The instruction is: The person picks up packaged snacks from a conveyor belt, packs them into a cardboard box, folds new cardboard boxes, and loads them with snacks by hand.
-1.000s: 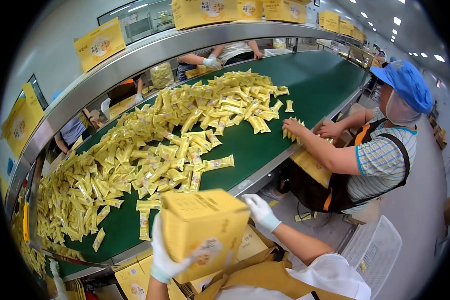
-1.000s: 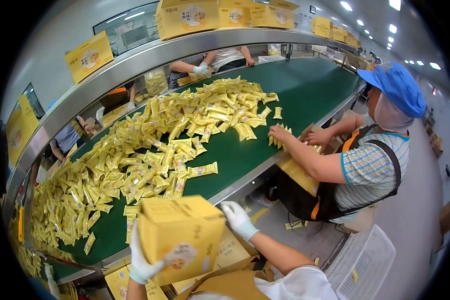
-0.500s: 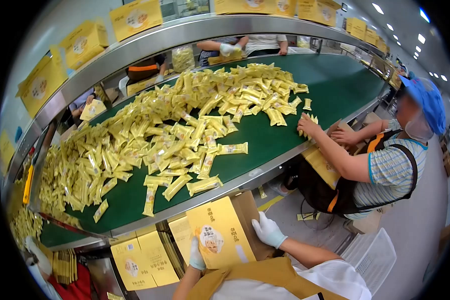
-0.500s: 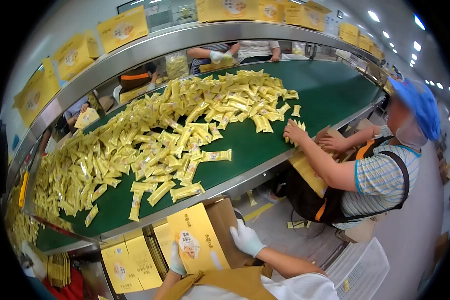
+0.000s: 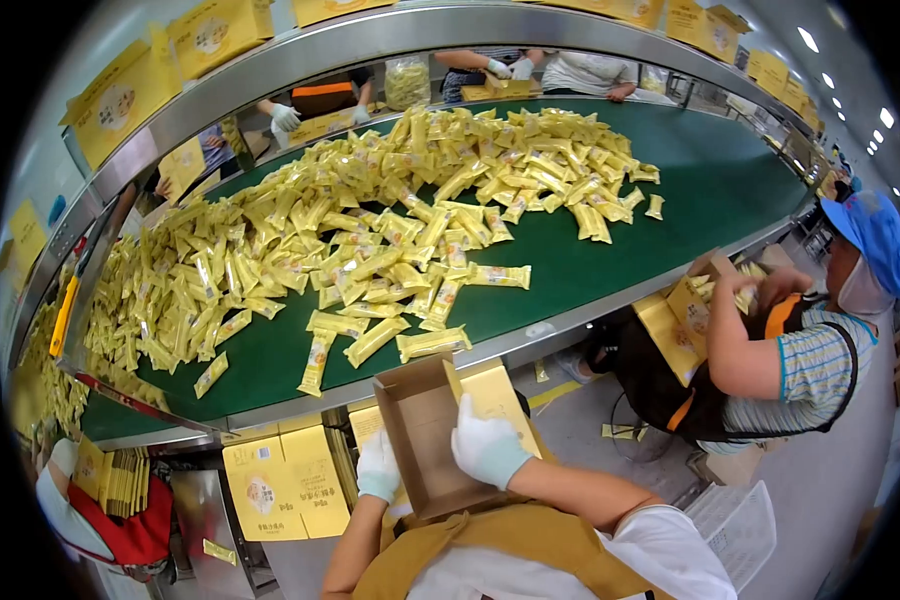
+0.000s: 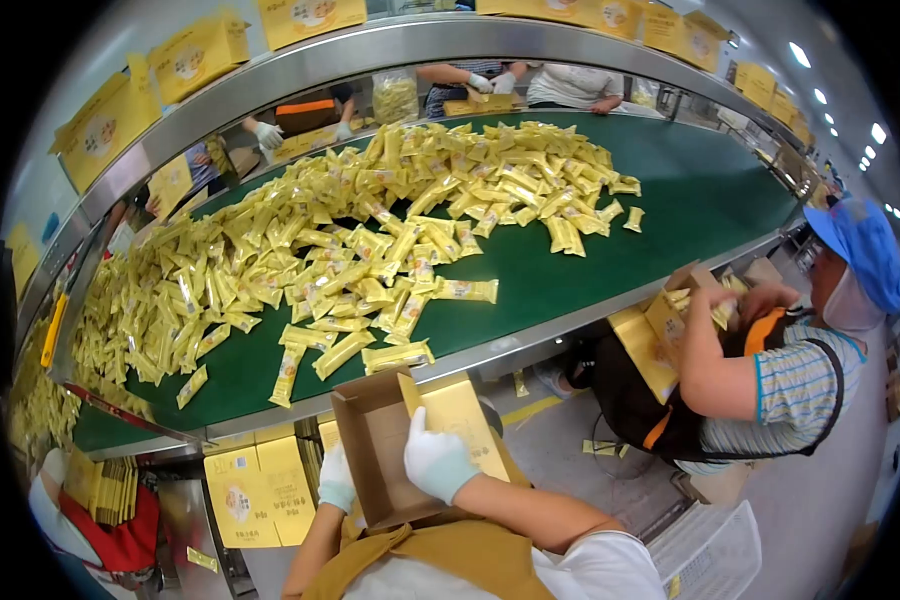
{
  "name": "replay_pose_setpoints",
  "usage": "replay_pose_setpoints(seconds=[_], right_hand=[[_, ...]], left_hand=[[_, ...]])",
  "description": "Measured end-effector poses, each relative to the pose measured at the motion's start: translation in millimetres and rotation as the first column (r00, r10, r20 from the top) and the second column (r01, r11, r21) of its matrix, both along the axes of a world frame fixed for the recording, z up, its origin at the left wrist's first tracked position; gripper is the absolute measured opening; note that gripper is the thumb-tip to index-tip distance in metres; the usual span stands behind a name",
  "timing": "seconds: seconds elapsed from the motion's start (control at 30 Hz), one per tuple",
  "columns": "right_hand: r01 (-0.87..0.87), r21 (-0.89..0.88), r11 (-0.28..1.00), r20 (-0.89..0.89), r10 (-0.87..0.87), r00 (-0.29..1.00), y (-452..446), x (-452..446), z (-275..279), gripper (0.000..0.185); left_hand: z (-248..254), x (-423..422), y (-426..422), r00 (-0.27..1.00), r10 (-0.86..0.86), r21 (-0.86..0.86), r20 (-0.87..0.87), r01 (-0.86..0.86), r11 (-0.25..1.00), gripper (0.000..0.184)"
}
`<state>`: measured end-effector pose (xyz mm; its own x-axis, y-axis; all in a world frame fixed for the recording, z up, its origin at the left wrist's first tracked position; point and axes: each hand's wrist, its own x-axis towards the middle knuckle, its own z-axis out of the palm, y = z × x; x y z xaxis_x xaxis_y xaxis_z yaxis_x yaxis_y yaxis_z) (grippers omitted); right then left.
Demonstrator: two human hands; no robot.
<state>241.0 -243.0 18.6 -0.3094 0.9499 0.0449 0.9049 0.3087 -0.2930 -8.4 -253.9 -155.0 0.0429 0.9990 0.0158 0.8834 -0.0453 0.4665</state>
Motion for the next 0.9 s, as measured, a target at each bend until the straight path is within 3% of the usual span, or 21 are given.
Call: replay_pose_setpoints(seconds=[0.03, 0.07, 0.1, 0.13, 0.2, 0.3, 0.4, 0.43, 0.53, 0.57, 0.63, 0.67, 0.73, 0.8, 0.87, 0.9], right_hand=[[0.007, -0.068, 0.998, 0.005, -0.006, 1.000, 1, 1, 3, 0.064], [-0.029, -0.097, 0.995, -0.065, 0.023, 0.998, 2, 10, 6, 0.063], [-0.003, -0.181, 0.983, -0.089, -0.013, 0.996, 4, 16, 12, 0.062], [0.021, -0.264, 0.964, -0.105, -0.051, 0.993, 6, 23, 15, 0.062], [0.014, -0.284, 0.959, -0.227, -0.081, 0.971, 10, 41, 9, 0.060], [-0.027, -0.385, 0.923, -0.450, -0.162, 0.878, 17, 67, -10, 0.057], [-0.219, -0.414, 0.884, -0.820, -0.258, 0.511, 21, 86, -77, 0.054], [-0.198, -0.457, 0.867, -0.802, -0.306, 0.512, 21, 84, -89, 0.052], [0.041, -0.354, 0.934, -0.625, -0.269, 0.733, 9, 53, -138, 0.050], [0.088, -0.387, 0.918, -0.589, -0.320, 0.742, 13, 36, -123, 0.047], [0.125, -0.112, 0.986, -0.508, -0.165, 0.846, 44, 39, -118, 0.047], [0.128, 0.034, 0.991, -0.445, -0.100, 0.890, 63, 43, -113, 0.047], [0.108, 0.260, 0.959, -0.306, -0.025, 0.952, 109, 49, -74, 0.047], [0.092, 0.382, 0.919, -0.322, 0.039, 0.946, 165, 57, -50, 0.046], [0.088, 0.410, 0.908, -0.163, -0.022, 0.986, 217, 62, -50, 0.053], [0.134, 0.324, 0.937, -0.147, -0.090, 0.985, 241, 57, -53, 0.056]], left_hand=[[8, -3, -5, 0.998, -0.005, 0.155, 0.066, -0.005, 0.988, 0.040], [80, 17, -7, 0.996, 0.000, 0.123, 0.088, -0.011, 0.992, 0.042], [143, 40, -11, 0.936, 0.158, 0.012, 0.315, -0.170, 0.985, 0.039], [184, 55, -11, 0.894, 0.235, -0.165, 0.381, -0.185, 0.969, 0.036], [174, 47, -9, 0.916, 0.172, -0.139, 0.362, -0.129, 0.982, 0.035], [168, 23, -9, 0.932, 0.145, -0.249, 0.333, -0.061, 0.967, 0.033], [126, -4, -22, 0.664, 0.198, -0.261, 0.721, -0.003, 0.965, 0.032], [135, 6, -26, 0.421, 0.354, -0.362, 0.835, -0.064, 0.930, 0.038], [63, 39, -29, 0.527, 0.413, -0.320, 0.743, -0.263, 0.910, 0.051], [49, 43, -29, 0.557, 0.439, -0.299, 0.705, -0.328, 0.896, 0.057], [48, 44, -9, 0.873, 0.268, 0.059, 0.407, -0.319, 0.946, 0.059], [50, 42, 7, 0.959, 0.200, 0.225, 0.199, -0.243, 0.944, 0.061], [84, 17, 47, 0.992, 0.077, 0.494, 0.102, -0.118, 0.861, 0.054], [125, 7, 94, 0.992, 0.026, 0.496, 0.120, -0.083, 0.865, 0.054], [145, 3, 143, 0.991, -0.116, 0.470, 0.060, 0.074, 0.880, 0.058], [143, 5, 167, 0.988, -0.133, 0.379, 0.079, 0.094, 0.921, 0.067]])
